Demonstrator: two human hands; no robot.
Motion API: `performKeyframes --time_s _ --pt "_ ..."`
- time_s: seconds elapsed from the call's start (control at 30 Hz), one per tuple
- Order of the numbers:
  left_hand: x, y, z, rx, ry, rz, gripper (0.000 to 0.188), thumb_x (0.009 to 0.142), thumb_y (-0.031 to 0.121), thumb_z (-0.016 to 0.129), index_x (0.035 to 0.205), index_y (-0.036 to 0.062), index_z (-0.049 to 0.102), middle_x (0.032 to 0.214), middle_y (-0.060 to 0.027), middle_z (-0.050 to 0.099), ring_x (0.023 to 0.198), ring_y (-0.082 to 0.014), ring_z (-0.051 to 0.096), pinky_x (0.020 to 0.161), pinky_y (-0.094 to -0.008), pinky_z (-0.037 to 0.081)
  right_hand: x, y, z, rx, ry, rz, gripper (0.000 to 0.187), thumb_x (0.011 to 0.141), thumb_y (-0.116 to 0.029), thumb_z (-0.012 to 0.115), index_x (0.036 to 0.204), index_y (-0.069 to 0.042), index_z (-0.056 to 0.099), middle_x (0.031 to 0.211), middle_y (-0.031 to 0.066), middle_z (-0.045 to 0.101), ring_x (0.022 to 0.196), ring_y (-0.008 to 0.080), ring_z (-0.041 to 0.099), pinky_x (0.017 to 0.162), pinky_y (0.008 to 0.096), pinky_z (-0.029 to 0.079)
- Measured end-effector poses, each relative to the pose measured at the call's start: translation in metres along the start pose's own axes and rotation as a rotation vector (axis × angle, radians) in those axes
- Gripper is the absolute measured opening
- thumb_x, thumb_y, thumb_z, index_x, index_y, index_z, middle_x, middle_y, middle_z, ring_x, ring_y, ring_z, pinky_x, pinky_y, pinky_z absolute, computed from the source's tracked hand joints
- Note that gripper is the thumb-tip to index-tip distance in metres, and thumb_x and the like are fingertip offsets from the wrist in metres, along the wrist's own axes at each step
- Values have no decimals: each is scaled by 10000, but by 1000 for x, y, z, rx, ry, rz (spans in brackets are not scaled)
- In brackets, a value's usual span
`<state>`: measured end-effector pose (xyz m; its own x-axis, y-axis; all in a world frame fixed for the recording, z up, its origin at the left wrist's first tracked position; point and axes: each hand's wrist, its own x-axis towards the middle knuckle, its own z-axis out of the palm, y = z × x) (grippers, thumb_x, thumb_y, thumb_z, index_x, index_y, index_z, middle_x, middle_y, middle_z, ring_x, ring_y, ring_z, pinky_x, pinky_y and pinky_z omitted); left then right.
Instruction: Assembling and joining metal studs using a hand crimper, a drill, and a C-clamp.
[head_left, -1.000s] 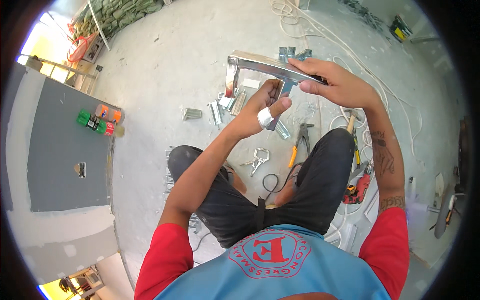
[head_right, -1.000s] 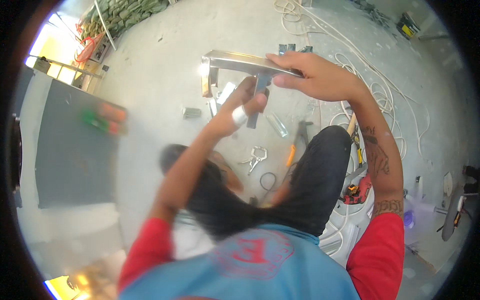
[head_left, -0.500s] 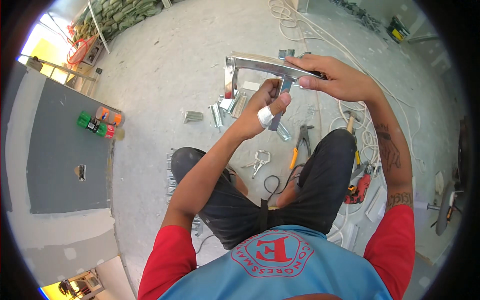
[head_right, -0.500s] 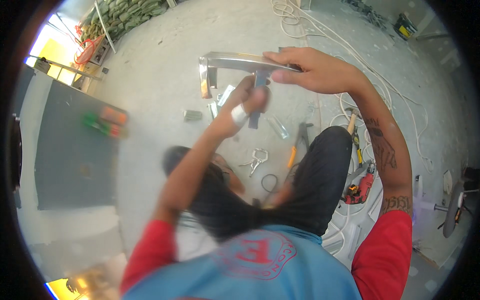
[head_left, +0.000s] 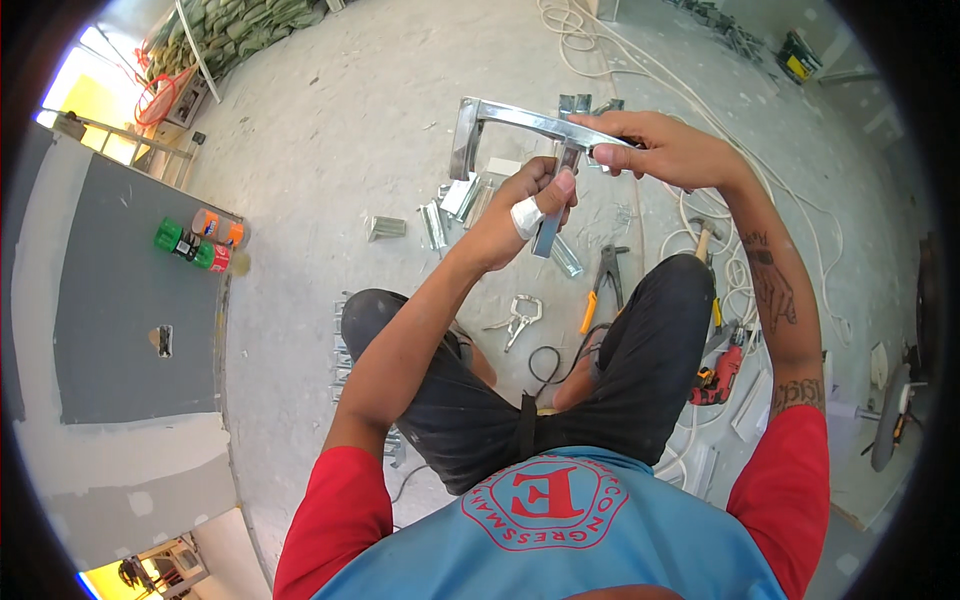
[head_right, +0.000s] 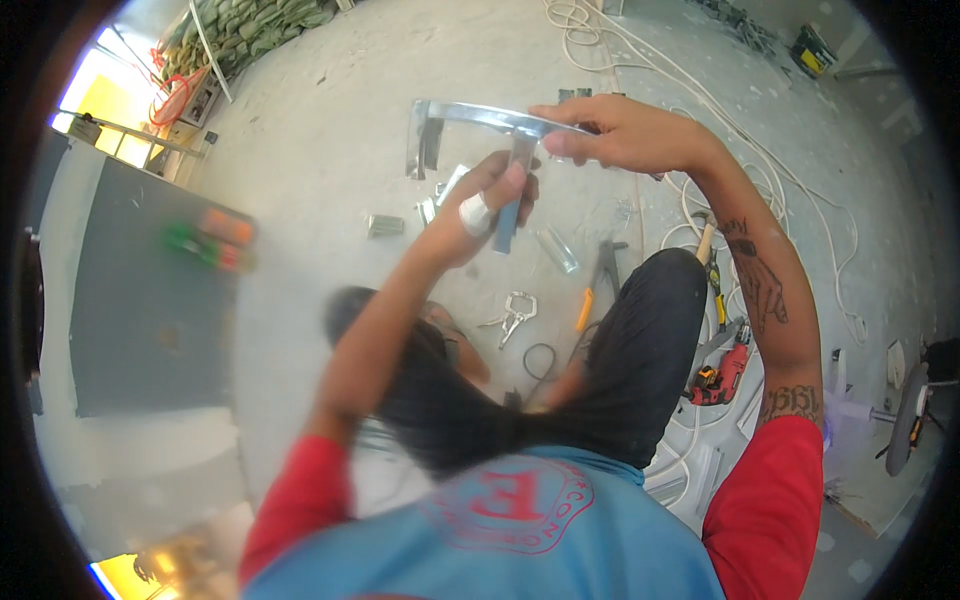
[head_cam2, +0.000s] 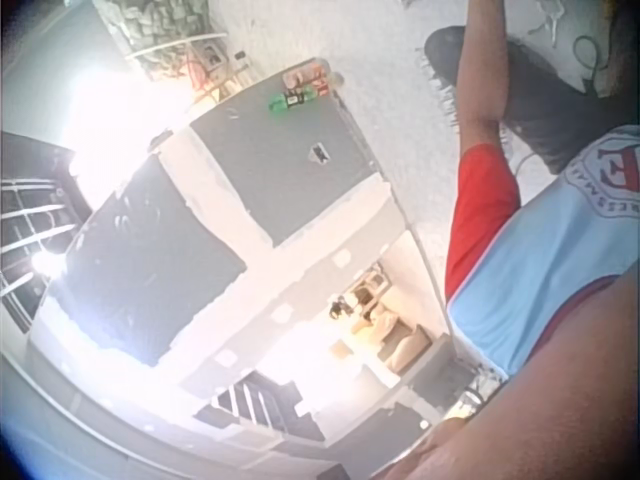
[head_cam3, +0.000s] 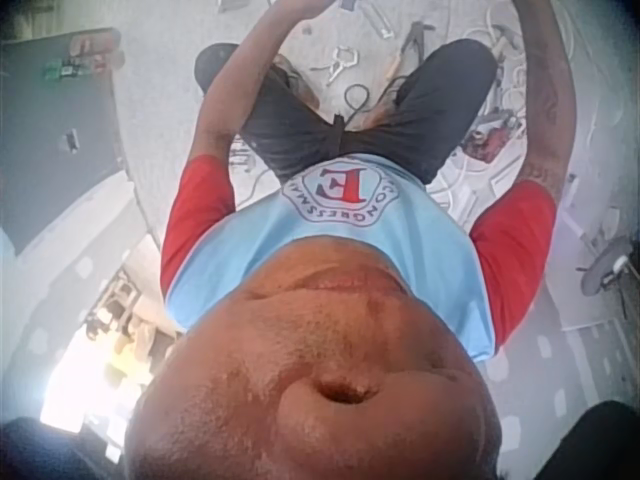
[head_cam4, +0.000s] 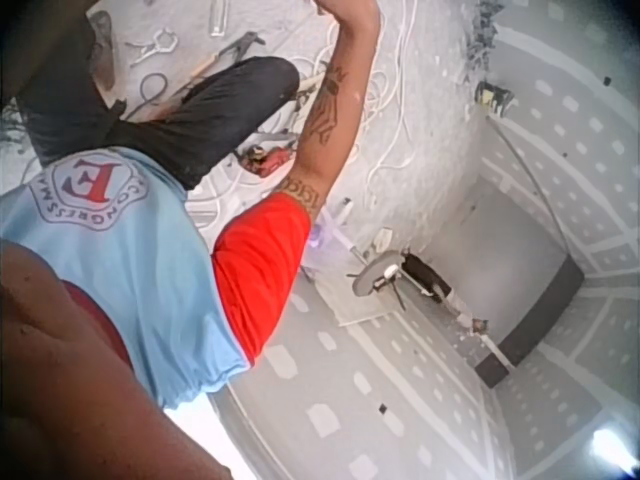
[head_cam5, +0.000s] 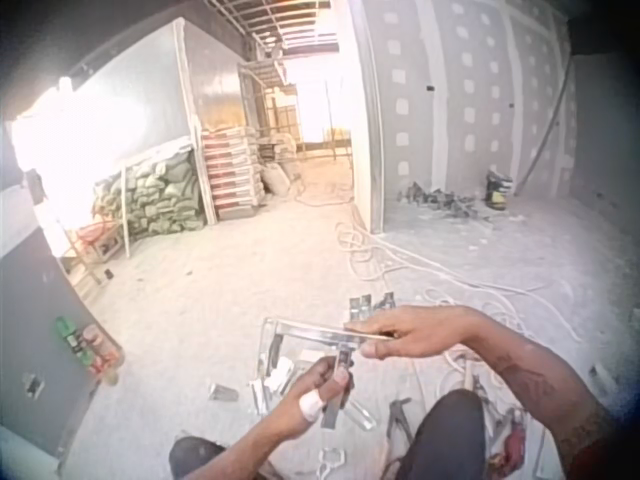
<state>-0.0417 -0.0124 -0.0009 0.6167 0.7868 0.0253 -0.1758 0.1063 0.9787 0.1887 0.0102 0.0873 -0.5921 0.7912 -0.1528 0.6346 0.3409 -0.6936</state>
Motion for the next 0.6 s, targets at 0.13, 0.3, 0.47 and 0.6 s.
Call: performKeyframes --time_s 0.13,0.3,0.47,0.6 --pt "2 1 -2 97 -14 -20 740 885 468 671 1286 -103 424 949 -95 569 808 -132 567 715 -275 487 3 7 -4 39 -42 -10 616 955 -497 530 1379 -50 517 999 69 617 837 139 562 670 288 489" --pt "9 -17 -9 112 33 -79 799 822 432 753 1303 -127 445 1049 -160 617 880 -180 625 753 -292 510 4 47 -12 -10 44 106 552 985 -469 493 1417 -124 493 1150 63 632 993 145 572 850 287 461" --pt "21 -77 -40 206 243 -289 711 844 381 731 1280 -127 493 1048 -184 651 933 -213 626 807 -350 501 -14 178 -4 219 495 179 616 934 -533 530 1325 -57 556 1175 80 623 894 157 607 748 277 485" --pt "22 -144 -78 579 246 -541 520 846 336 712 1163 -63 607 1046 -188 648 905 -232 615 775 -372 496 -63 291 109 327 251 676 477 896 -381 623 1254 -68 595 1070 75 646 905 202 619 755 359 505"
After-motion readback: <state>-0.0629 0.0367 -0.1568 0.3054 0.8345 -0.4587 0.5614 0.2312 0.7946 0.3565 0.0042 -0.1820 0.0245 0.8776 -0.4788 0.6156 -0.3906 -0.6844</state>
